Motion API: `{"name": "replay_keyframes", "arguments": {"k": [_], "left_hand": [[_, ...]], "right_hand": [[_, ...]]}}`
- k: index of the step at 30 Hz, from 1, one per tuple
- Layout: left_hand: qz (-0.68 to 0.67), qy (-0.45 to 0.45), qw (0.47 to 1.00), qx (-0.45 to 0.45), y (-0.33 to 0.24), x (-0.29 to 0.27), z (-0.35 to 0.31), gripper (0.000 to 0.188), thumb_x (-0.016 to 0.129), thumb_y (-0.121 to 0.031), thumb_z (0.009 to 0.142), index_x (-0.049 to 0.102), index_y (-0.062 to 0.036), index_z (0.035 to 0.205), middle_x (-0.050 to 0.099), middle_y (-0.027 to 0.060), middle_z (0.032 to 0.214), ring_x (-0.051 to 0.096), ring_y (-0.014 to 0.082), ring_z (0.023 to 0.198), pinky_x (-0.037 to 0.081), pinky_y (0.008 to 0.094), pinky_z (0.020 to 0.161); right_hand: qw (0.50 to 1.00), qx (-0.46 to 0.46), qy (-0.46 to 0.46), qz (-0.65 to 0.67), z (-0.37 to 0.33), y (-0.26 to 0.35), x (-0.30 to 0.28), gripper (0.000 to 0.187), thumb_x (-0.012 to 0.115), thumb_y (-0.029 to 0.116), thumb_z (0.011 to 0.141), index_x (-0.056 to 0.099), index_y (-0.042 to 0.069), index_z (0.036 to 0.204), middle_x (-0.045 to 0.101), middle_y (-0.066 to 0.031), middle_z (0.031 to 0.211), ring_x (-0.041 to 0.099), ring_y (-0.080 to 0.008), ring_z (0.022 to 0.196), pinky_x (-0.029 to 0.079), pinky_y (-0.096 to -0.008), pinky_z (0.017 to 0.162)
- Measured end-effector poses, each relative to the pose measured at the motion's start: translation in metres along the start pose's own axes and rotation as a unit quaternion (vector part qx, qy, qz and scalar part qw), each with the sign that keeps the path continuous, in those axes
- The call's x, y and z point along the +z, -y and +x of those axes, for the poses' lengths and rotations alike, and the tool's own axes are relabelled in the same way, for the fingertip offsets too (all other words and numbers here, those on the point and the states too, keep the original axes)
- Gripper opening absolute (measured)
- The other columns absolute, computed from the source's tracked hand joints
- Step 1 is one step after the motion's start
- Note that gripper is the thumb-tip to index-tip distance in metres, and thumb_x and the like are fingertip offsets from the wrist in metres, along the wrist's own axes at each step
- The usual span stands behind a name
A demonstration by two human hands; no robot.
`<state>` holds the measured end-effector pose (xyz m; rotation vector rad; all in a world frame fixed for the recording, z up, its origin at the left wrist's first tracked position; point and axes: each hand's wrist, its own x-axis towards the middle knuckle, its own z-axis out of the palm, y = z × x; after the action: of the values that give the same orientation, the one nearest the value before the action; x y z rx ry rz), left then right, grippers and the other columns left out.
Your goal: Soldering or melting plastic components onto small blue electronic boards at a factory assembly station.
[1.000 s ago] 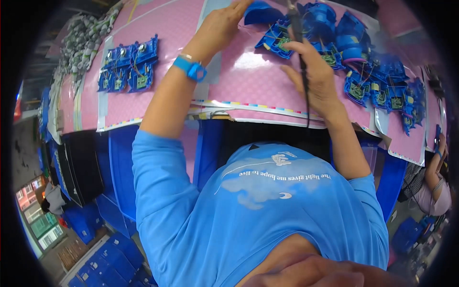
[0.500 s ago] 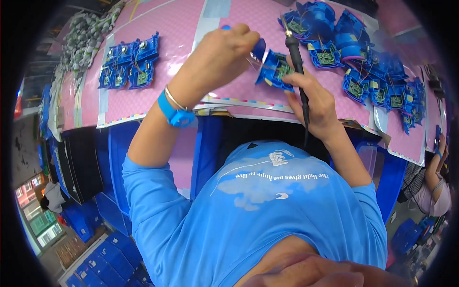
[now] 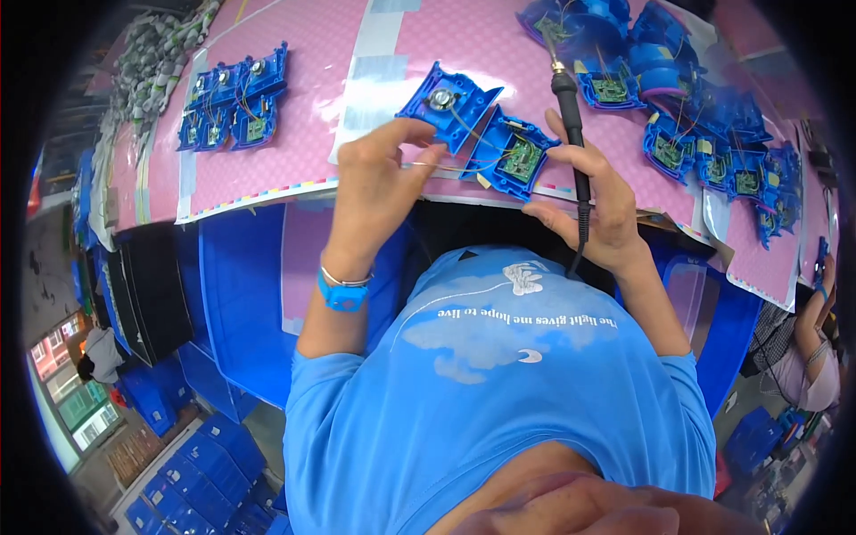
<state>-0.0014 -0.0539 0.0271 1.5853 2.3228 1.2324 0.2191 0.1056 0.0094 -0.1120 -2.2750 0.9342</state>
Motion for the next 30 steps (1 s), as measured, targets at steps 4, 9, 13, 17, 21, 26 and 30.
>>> {"name": "replay_keyframes", "arguments": {"k": [4,9,13,17,21,26,30], "left_hand": [[-0.2,0.054,0.961,-0.184,0.009,0.017,-0.017,0.029,0.077,0.0,0.082,0.074,-0.0026,0.112,0.068,-0.0021,0.08,0.045,-0.0029,0.054,0.038,0.0208,0.048],[-0.5,-0.095,0.833,-0.218,0.016,0.005,-0.008,0.032,0.068,0.003,0.086,0.069,0.0037,0.119,0.063,-0.0001,0.09,0.045,0.0,0.061,0.033,0.0202,0.052],[-0.566,-0.12,0.784,-0.224,0.023,0.013,-0.008,0.022,0.07,-0.004,0.093,0.071,0.0028,0.114,0.063,-0.0013,0.085,0.044,0.0028,0.061,0.032,0.0196,0.053],[-0.379,-0.164,0.892,-0.184,0.021,0.027,-0.011,0.022,0.069,-0.004,0.098,0.071,0.0015,0.119,0.064,-0.0017,0.09,0.053,0.0026,0.068,0.042,0.0199,0.059],[-0.129,-0.172,0.97,-0.116,0.022,0.028,-0.016,0.022,0.069,-0.002,0.097,0.07,-0.0011,0.119,0.069,0.0026,0.097,0.065,0.006,0.08,0.052,0.0207,0.068],[-0.182,-0.249,0.951,-0.031,0.025,0.038,-0.014,0.025,0.072,-0.001,0.095,0.067,-0.0026,0.12,0.07,0.0037,0.094,0.066,0.0072,0.081,0.053,0.0212,0.067],[-0.144,-0.26,0.954,-0.021,0.029,0.044,-0.011,0.02,0.075,-0.002,0.093,0.07,-0.0046,0.112,0.061,0.0017,0.082,0.058,0.0069,0.065,0.044,0.0224,0.052]], "right_hand": [[0.998,0.029,0.03,0.039,0.001,-0.001,0.015,0.061,0.089,0.01,0.077,0.055,0.0,0.127,0.056,-0.0353,0.141,0.056,-0.0446,0.135,0.048,-0.0447,0.11],[0.997,-0.059,-0.043,0.007,0.008,0.001,0.006,0.034,0.075,0.001,0.086,0.061,-0.003,0.117,0.07,-0.0302,0.113,0.071,-0.0373,0.105,0.057,-0.0425,0.09],[0.996,-0.024,-0.071,0.037,0.008,0.014,-0.006,0.02,0.057,0.0,0.088,0.067,-0.006,0.104,0.067,-0.0164,0.08,0.064,-0.0216,0.069,0.052,-0.0335,0.066],[0.996,0.007,-0.035,0.083,0.012,0.023,-0.005,0.021,0.059,0.003,0.087,0.069,-0.007,0.103,0.065,-0.0134,0.073,0.062,-0.019,0.064,0.048,-0.0306,0.057],[0.996,-0.022,-0.016,0.085,0.013,0.02,-0.001,0.022,0.059,0.006,0.09,0.069,-0.007,0.104,0.065,-0.0135,0.073,0.061,-0.0183,0.061,0.047,-0.0302,0.055],[0.996,0.011,-0.016,0.09,0.017,0.027,0.002,0.023,0.06,0.008,0.091,0.07,-0.008,0.105,0.065,-0.0127,0.072,0.061,-0.0176,0.061,0.047,-0.0296,0.055],[0.996,0.019,-0.004,0.09,0.019,0.025,0.003,0.023,0.06,0.008,0.092,0.07,-0.008,0.105,0.065,-0.0125,0.071,0.062,-0.0175,0.061,0.047,-0.0292,0.055]]}}
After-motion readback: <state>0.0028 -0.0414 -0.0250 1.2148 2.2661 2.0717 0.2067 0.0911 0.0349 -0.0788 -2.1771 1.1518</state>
